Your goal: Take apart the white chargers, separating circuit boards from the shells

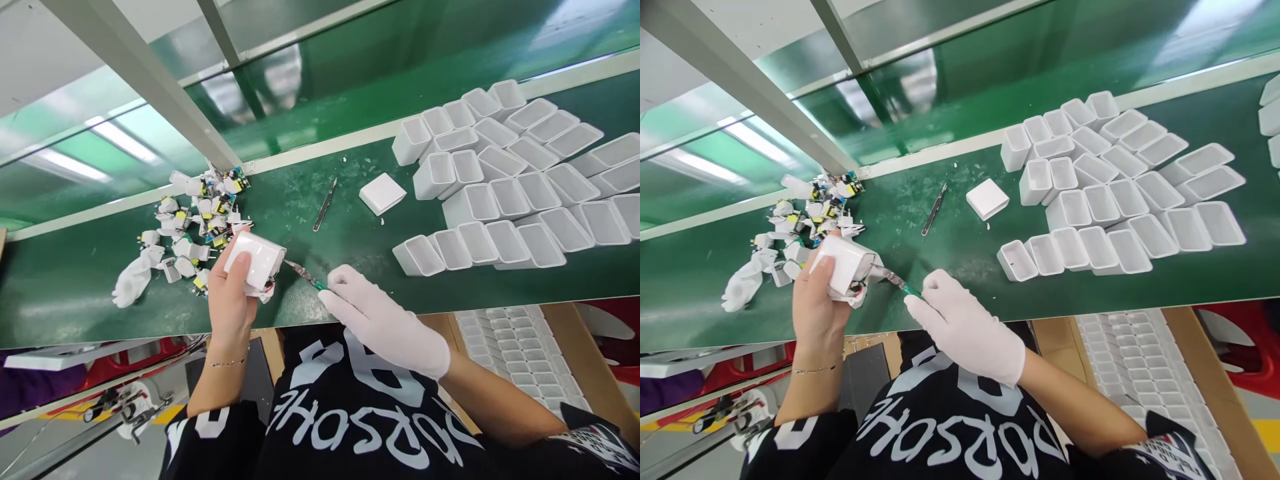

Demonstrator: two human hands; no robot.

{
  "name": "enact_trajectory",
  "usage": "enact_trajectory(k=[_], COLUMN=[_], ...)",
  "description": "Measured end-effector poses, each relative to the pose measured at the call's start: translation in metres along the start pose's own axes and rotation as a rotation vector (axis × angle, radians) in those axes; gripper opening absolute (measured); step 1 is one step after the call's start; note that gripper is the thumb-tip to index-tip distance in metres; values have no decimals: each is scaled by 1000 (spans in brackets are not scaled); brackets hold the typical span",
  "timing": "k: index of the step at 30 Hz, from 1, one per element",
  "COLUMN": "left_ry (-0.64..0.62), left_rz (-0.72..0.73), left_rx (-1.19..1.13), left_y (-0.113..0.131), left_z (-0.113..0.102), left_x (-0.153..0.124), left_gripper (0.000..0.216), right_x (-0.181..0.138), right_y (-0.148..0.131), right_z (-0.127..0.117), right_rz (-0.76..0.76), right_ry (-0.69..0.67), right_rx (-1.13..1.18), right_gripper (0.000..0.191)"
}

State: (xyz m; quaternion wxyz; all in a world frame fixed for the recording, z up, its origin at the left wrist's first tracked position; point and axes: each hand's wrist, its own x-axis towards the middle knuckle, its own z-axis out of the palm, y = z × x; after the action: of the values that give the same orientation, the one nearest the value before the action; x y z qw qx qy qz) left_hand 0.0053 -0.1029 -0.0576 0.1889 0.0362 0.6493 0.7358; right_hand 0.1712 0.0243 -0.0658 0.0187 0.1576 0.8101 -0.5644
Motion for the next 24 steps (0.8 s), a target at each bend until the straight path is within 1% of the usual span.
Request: enact_trajectory(k=[3,7,9,12,14,16,18,21,24], left_ry=[-39,-84,-91,-81,-77,-79,-86,-98,-121], left_rz=[-36,-99,-112,-102,-70,-21,14,50,163], left_rx=[-21,-34,-36,-22,9,48,85,126,217], left_y=[-2,-4,-2,2,4,6,7,12,21], left_z=[3,5,6,6,6,6,5,1,-8], left_x=[1,3,3,2,1,0,-1,-3,-9], left_gripper=[57,62,65,67,65,62,61,62,61], right_x=[-1,1,2,3,4,6,7,8,4], right_y=[4,5,5,5,6,8,9,11,9], right_z=[5,9,9,11,13,14,15,13,8], right_rz=[27,95,79,30,-1,-42,-94,-158,-264], right_ry=[82,90,90,155,164,140,121,112,118], right_rx=[-35,33,66,88,112,127,71,-117,-280], right_gripper=[39,41,39,37,36,36,37,36,31])
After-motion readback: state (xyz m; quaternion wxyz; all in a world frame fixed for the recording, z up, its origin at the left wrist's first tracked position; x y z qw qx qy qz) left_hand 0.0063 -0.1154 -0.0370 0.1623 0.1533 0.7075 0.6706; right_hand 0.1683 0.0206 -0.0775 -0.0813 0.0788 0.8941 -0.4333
